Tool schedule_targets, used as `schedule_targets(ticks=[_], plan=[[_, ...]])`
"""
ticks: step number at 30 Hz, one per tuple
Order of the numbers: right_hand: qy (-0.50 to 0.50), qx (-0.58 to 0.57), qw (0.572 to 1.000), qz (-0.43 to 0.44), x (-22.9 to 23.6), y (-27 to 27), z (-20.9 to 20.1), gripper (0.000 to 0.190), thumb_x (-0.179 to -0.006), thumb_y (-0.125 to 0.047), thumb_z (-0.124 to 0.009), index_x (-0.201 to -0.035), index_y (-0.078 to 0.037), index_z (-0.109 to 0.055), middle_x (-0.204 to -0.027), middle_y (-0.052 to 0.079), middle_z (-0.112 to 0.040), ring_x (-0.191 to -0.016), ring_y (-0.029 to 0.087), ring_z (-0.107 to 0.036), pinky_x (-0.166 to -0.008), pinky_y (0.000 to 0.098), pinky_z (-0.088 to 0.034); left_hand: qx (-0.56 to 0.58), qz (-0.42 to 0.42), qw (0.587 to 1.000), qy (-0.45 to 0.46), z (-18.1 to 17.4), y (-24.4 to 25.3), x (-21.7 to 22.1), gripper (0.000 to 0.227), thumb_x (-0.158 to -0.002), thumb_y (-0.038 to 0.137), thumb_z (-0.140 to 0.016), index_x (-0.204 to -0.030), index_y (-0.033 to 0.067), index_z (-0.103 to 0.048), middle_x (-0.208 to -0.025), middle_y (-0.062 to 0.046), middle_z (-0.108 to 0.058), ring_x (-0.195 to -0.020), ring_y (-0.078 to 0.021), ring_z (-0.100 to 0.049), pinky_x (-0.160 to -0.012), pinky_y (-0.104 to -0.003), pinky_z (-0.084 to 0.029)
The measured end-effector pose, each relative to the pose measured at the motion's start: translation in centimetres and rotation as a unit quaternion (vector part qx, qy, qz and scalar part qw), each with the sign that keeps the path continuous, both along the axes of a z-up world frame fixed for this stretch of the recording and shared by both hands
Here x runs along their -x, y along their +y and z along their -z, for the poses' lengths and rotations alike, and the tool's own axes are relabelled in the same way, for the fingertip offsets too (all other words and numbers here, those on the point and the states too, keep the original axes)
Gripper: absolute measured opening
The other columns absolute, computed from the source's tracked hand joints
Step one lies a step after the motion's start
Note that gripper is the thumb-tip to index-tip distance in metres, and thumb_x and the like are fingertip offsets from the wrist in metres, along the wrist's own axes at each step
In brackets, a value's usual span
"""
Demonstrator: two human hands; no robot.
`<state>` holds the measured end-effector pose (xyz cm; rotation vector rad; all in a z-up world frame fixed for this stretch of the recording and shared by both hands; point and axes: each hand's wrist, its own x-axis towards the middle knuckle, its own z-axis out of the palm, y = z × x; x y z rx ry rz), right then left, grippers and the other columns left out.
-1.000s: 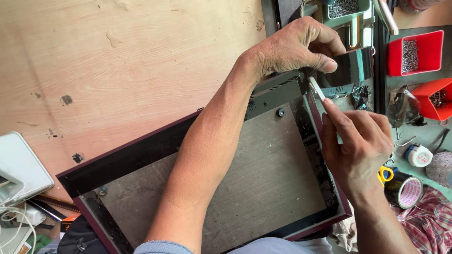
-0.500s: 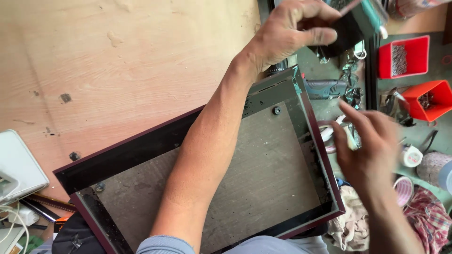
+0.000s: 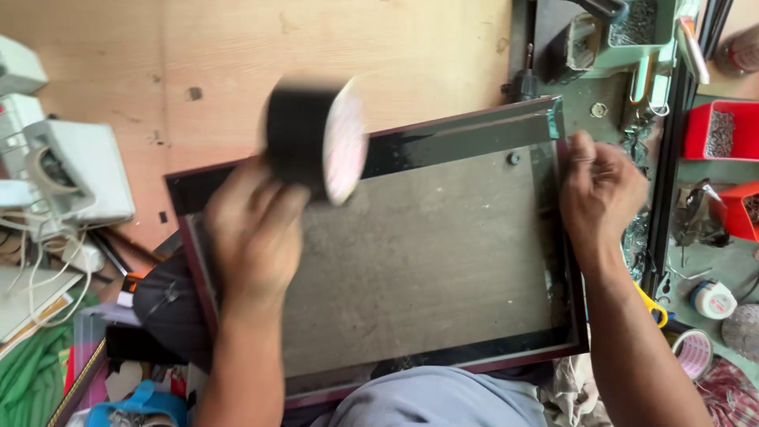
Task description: Applying black tape to the edges of a mirror or frame glass to secure or finish it.
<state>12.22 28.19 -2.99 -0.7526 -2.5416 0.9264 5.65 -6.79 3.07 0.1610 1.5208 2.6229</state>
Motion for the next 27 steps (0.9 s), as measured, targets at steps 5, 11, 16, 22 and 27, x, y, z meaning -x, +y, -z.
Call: schedule_targets(ticks=[5, 11, 16, 22, 27], plan=[[0.167, -0.185, 0.955, -0.162, 4.4, -4.3, -1.4, 0.025, -0.111, -0.022, -0.065, -0.123, -0.002, -0.073, -0.124, 0.020, -0.066, -0.121, 0.037, -0.062, -0.109, 0.0471, -0.049, 0.019, -0.065, 0.996, 0.055, 0.3, -6.8, -9.0, 0.028, -0.098, 0.001, -0.077, -0.125, -0.0019, -0.072, -0.121, -0.010, -0.071, -0.111, -0.0129, -0.065, -0.109, -0.028, -0.049], [-0.143, -0.177, 0.850, -0.476, 12.3, -15.0, -4.3, 0.070, -0.089, -0.072, -0.067, -0.111, -0.006, -0.069, -0.093, 0.015, -0.073, -0.087, 0.036, -0.070, -0.076, 0.0479, -0.054, 0.052, -0.112, 0.988, 0.094, -2.0, -7.8, -13.5, 0.023, -0.092, 0.006, -0.082, -0.111, 0.0000, -0.071, -0.120, -0.010, -0.072, -0.107, -0.0153, -0.069, -0.101, -0.031, -0.053], [-0.055, -0.139, 0.867, -0.476, 11.7, -15.5, -13.4, 0.066, -0.073, -0.072, -0.075, -0.084, -0.007, -0.075, -0.072, 0.014, -0.070, -0.073, 0.034, -0.068, -0.066, 0.0472, -0.052, 0.167, -0.147, 0.943, 0.246, -4.3, -9.7, -15.2, 0.018, -0.085, 0.004, -0.084, -0.085, -0.0010, -0.067, -0.102, -0.008, -0.076, -0.097, -0.0159, -0.071, -0.089, -0.028, -0.054], [0.054, 0.082, 0.927, -0.362, 9.7, -6.4, -23.3, 0.039, -0.096, -0.040, -0.077, -0.107, -0.004, -0.066, -0.096, 0.010, -0.064, -0.086, 0.023, -0.061, -0.074, 0.0390, -0.048, 0.144, -0.165, 0.953, 0.208, -5.4, -7.9, -11.8, 0.016, -0.088, -0.001, -0.081, -0.094, -0.0025, -0.066, -0.108, -0.009, -0.073, -0.099, -0.0155, -0.070, -0.091, -0.028, -0.055], [0.220, 0.334, 0.852, -0.339, 1.8, -5.5, -19.8, 0.049, -0.101, -0.038, -0.076, -0.133, -0.007, -0.056, -0.127, 0.007, -0.060, -0.115, 0.023, -0.057, -0.103, 0.0416, -0.046, 0.110, -0.209, 0.947, 0.218, -7.6, -6.3, -10.9, 0.017, -0.090, -0.004, -0.079, -0.101, -0.0036, -0.066, -0.112, -0.009, -0.071, -0.101, -0.0152, -0.070, -0.093, -0.028, -0.056]])
